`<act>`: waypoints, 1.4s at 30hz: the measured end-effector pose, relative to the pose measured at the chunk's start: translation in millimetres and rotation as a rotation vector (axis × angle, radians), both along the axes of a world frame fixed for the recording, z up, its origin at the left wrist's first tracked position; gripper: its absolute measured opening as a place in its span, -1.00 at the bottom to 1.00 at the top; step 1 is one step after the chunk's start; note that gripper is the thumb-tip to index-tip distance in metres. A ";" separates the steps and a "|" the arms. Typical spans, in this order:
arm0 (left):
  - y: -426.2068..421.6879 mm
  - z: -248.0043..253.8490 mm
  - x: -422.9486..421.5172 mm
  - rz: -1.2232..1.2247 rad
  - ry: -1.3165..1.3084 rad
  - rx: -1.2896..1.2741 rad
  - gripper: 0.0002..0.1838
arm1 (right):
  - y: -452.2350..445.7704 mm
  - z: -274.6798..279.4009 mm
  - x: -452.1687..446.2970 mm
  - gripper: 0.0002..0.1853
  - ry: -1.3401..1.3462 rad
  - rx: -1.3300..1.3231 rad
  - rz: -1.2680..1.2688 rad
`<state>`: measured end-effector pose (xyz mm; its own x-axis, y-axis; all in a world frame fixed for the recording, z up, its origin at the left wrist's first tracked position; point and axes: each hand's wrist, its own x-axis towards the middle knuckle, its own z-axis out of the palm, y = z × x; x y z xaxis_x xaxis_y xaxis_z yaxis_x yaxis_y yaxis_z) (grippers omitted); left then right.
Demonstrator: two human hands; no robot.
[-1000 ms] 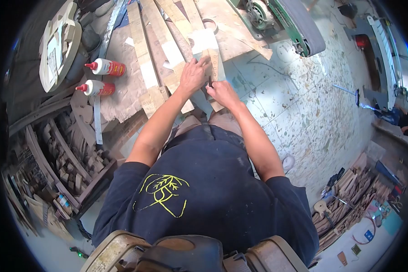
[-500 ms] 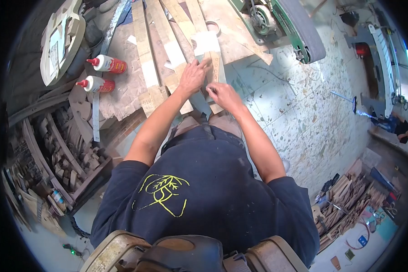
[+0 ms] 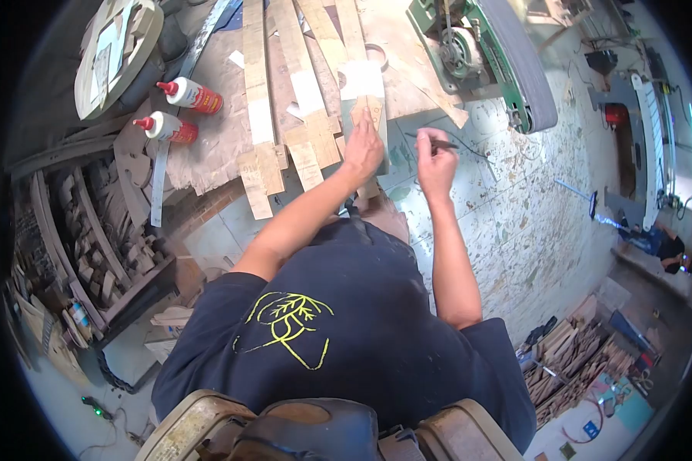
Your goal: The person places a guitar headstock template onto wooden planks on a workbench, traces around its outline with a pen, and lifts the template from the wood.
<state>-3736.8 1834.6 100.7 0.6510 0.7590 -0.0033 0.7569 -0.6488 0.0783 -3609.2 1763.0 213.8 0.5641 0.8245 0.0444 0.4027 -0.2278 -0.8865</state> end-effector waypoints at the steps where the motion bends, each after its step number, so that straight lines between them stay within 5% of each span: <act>1: -0.3 1.8 5.5 0.035 0.014 0.027 -0.58 | 10.6 11.4 5.8 -0.79 -0.012 0.016 -0.004; 8: 1.7 7.5 -9.5 0.096 -0.341 -0.298 -0.42 | 62.4 21.0 56.6 -0.78 0.054 -0.058 0.235; 14: -54.6 47.8 -3.7 0.263 -0.534 -0.318 -0.30 | 104.0 23.8 65.6 -0.81 0.059 -0.077 0.493; 21: -92.3 48.5 39.1 0.659 -0.519 -0.427 -0.18 | 131.2 26.2 53.5 -0.78 -0.011 -0.268 1.004; 28: -100.1 34.6 43.8 0.712 -0.551 -0.311 -0.14 | 156.8 -2.3 5.2 -0.71 -0.149 -0.379 1.516; 42: -101.3 43.0 36.6 0.723 -0.572 -0.368 -0.13 | 160.5 -21.7 -26.5 -0.70 -0.372 -0.265 1.806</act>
